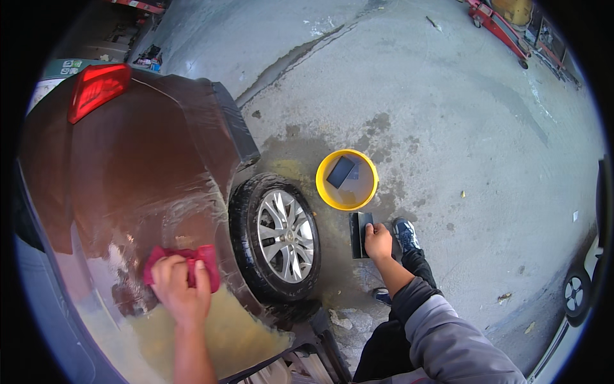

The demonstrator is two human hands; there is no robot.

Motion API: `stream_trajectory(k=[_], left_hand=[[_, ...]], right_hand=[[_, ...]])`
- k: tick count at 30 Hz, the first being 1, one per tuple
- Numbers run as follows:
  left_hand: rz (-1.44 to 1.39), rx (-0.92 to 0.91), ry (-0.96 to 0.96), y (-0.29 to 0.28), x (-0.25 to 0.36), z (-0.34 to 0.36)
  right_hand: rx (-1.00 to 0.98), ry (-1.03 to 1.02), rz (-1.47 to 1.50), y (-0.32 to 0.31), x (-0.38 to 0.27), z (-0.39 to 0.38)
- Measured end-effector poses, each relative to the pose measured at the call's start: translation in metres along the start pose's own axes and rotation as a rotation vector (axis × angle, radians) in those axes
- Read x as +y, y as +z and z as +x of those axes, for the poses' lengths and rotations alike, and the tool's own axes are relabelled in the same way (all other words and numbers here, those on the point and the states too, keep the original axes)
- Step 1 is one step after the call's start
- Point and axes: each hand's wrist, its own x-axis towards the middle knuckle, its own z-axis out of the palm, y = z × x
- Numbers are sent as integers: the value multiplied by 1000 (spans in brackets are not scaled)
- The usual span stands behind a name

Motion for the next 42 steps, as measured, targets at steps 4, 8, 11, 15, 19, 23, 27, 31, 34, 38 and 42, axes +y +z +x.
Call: stream_trajectory(k=[4, 8, 11, 15, 19, 23, 27, 31, 34, 38, 42], left_hand=[[-462, -278, -182, 211, 129, 8], [-659, -420, -416, 379, 231, 4], [-748, -531, -579, 471, 278, -7], [-835, -704, -662, 558, 317, -14], [-688, -820, -590, 604, 345, -13], [-679, -879, -618, 637, 360, -17], [-513, -1189, -346, 661, 353, -31], [-630, -921, -472, 624, 327, -39], [-1007, -786, -741, 538, 298, -29], [-1077, -665, -735, 366, 239, -5], [-1072, -436, -692, 146, 138, -8]], right_hand=[[20, -2, -89, -59, 23, 80], [64, 2, -209, -131, 61, 161], [154, 30, -296, -180, 97, 201], [200, 135, -340, -215, 147, 220], [175, 218, -374, -224, 192, 215], [136, 253, -406, -233, 221, 211], [149, 215, -476, -245, 226, 211], [152, 140, -433, -251, 207, 201], [143, 70, -398, -250, 180, 183], [115, -66, -308, -240, 135, 137], [62, -229, -166, -223, 85, 66]])
